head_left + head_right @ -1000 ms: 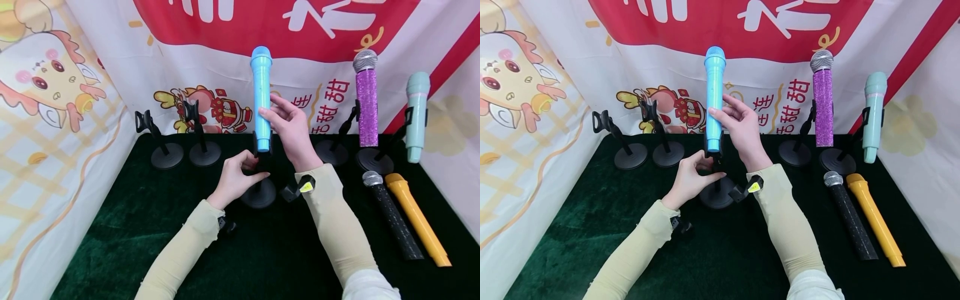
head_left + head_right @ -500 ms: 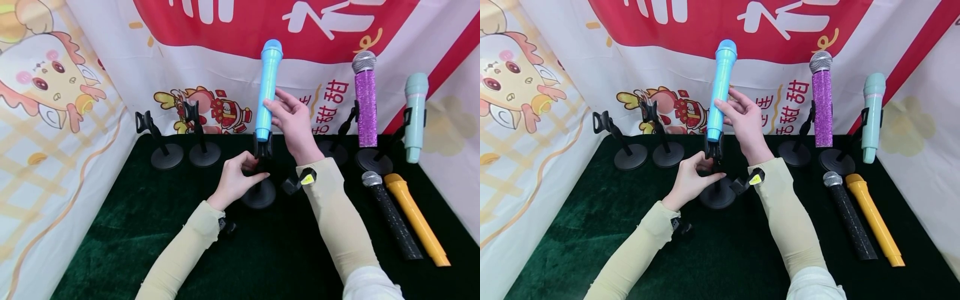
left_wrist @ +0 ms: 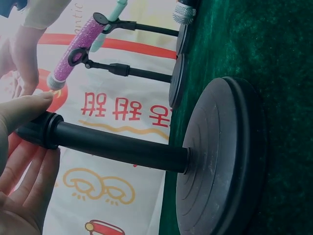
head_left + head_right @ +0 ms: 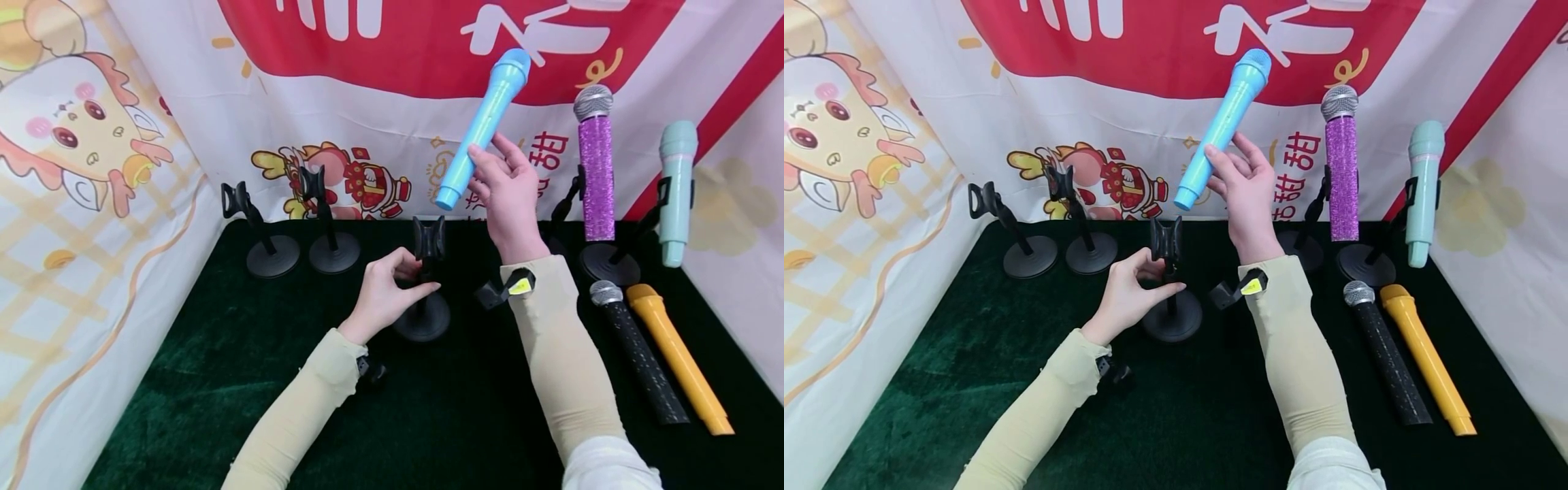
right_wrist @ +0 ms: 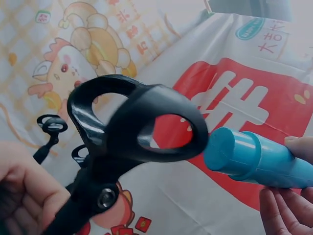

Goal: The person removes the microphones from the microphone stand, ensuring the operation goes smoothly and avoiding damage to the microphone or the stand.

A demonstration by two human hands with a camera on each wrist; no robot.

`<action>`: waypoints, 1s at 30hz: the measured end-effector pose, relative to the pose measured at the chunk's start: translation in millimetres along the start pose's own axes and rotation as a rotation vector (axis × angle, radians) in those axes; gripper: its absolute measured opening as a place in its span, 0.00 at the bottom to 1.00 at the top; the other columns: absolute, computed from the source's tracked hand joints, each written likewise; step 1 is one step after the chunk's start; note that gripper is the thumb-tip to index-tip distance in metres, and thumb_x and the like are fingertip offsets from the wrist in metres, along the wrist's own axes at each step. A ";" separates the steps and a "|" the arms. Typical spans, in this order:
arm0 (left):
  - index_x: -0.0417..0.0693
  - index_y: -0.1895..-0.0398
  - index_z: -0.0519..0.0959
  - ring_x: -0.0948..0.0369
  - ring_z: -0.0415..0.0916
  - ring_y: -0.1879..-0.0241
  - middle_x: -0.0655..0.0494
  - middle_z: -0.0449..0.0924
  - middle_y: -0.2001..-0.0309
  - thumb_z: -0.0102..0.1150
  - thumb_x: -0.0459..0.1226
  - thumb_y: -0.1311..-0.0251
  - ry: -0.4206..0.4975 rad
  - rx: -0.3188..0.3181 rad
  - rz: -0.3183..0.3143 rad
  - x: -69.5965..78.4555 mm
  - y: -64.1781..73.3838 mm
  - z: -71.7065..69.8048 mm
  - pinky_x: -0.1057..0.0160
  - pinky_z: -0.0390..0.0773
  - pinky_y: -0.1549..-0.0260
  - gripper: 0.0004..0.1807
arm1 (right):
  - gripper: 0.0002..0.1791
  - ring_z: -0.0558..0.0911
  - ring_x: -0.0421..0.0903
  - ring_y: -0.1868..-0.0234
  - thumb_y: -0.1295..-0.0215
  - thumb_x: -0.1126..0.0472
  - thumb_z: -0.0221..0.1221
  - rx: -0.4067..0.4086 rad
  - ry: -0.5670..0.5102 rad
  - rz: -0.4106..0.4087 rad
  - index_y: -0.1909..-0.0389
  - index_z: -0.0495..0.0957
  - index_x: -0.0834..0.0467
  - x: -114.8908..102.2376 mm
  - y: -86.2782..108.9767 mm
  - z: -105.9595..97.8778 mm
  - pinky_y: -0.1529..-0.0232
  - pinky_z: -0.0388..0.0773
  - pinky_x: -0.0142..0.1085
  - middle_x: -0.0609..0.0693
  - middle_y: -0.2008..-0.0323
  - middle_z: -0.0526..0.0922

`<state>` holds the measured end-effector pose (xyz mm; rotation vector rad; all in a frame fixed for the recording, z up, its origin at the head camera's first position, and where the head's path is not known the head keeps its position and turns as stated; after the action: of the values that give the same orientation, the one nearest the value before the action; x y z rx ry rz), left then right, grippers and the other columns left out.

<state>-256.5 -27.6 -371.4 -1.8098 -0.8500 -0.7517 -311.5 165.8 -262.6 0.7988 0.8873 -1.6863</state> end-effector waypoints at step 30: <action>0.54 0.58 0.83 0.65 0.84 0.61 0.64 0.85 0.58 0.78 0.41 0.44 0.047 0.005 -0.035 -6.0 1.7 -1.7 0.62 0.85 0.58 0.14 | 0.36 0.87 0.49 0.53 0.40 0.63 0.74 -0.025 0.148 0.056 0.31 0.71 0.60 20.6 20.6 -58.0 0.51 0.84 0.37 0.59 0.48 0.85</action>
<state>-258.7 -31.0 -376.4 -1.7702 -0.8538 -0.8113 -291.9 201.6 -313.0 0.9325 0.9760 -1.5803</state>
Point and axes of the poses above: each hand's wrist, its own y-axis away from the middle knuckle, its own z-axis out of the palm, x = y × z, the point moved 8 cm from there along -y, towards the middle knuckle
